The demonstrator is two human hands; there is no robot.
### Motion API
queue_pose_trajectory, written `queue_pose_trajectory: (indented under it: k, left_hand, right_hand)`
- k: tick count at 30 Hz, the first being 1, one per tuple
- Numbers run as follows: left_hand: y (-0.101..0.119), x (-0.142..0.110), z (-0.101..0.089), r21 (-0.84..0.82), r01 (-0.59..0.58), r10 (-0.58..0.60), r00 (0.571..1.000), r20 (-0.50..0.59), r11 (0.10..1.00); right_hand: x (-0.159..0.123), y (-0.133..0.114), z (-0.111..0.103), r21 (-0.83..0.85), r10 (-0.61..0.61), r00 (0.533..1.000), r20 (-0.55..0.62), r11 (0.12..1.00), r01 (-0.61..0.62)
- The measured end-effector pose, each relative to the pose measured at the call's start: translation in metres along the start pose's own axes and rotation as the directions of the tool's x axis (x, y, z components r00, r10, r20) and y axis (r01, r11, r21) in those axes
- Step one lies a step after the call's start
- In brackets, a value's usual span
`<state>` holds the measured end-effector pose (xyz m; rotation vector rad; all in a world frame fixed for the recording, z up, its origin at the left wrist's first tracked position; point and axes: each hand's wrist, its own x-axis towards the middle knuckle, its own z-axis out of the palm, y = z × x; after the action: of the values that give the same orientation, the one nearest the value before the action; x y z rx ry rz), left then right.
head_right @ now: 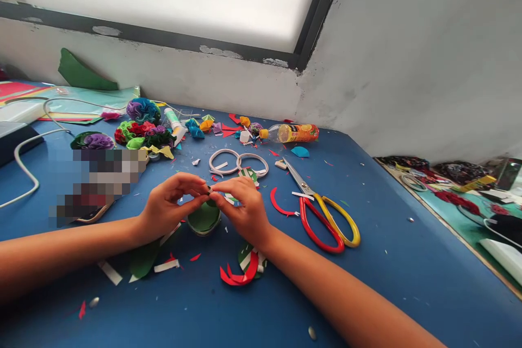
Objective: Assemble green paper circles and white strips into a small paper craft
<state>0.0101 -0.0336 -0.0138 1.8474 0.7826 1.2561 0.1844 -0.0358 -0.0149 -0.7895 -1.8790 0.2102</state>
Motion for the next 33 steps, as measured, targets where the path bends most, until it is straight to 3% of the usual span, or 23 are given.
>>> queue_pose_trajectory:
  k: [33]
  left_hand:
    - [0.0059,0.0015,0.0010,0.042,0.004,-0.004,1.000,0.011,0.999]
  right_hand:
    - [0.0000,-0.0004,-0.0015,-0.010,-0.012,0.998,0.057,1.000,0.012]
